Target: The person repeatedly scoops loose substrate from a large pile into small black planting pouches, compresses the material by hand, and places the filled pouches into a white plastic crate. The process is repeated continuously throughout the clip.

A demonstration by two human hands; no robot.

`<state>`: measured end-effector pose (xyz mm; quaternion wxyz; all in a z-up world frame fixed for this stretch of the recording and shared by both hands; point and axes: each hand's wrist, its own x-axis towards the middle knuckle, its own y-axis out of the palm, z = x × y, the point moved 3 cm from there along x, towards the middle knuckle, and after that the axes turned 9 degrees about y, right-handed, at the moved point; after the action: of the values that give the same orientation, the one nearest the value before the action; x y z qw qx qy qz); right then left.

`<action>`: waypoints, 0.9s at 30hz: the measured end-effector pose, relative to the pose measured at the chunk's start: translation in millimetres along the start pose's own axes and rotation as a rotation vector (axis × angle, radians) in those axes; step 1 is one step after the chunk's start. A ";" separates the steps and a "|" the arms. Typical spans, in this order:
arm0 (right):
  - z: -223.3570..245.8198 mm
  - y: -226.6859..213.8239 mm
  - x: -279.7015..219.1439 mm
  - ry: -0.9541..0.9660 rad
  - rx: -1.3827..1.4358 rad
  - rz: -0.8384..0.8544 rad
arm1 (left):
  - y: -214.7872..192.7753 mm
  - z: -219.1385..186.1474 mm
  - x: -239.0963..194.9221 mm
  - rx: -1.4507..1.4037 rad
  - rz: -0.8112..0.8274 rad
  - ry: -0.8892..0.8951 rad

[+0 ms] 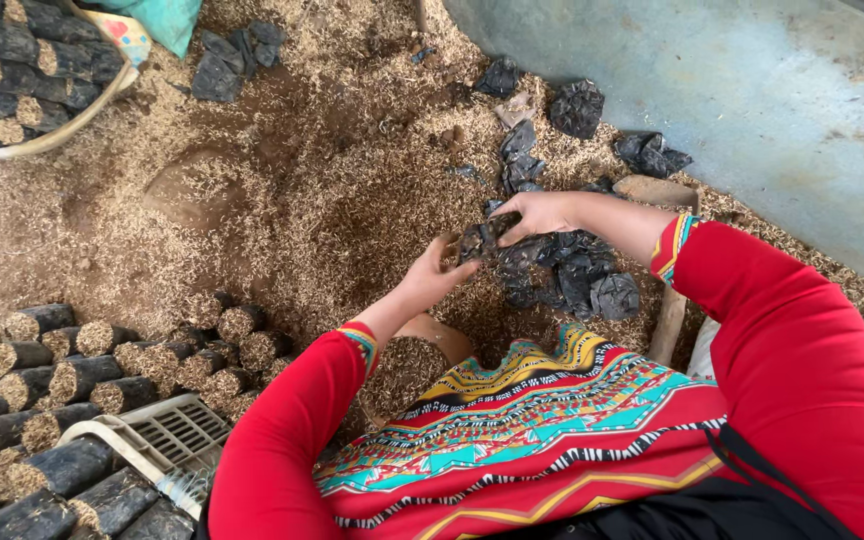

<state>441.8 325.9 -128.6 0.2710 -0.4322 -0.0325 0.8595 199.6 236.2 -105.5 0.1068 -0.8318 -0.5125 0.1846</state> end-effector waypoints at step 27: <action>37.1 -27.9 -29.6 -0.063 0.337 -0.147 | 7.1 -7.2 44.1 -0.425 -0.128 0.011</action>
<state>440.0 341.7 -75.8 0.4004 -0.3502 0.0720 0.8437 226.3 272.4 -110.3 -0.0569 -0.8022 -0.5912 0.0607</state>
